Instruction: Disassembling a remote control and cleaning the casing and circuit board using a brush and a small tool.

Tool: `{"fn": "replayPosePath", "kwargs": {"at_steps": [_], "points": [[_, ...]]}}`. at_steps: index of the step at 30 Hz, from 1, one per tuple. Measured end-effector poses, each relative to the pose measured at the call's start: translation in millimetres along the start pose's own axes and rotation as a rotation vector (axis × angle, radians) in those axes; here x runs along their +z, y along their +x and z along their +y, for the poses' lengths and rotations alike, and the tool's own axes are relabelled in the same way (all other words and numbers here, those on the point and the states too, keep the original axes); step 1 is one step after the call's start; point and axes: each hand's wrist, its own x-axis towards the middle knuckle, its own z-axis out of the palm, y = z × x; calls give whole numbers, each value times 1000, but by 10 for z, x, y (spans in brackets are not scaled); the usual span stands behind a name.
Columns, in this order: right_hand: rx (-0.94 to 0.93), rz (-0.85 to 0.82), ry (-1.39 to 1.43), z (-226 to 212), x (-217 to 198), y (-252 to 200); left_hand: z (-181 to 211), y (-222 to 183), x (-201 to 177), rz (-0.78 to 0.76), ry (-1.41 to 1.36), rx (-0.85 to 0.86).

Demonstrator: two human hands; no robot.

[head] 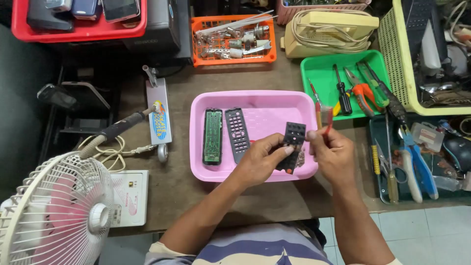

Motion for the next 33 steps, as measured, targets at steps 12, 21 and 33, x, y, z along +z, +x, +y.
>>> {"fn": "replayPosePath", "kwargs": {"at_steps": [12,21,33], "points": [[80,209,-552,-11,-542,101,-94,305,-155,67,-166,-126],[43,255,-719,402,-562,107,-38,284,-96,176,-76,-118],[-32,-209,25,213,-25,314,-120,173,-80,148,121,101]]}}
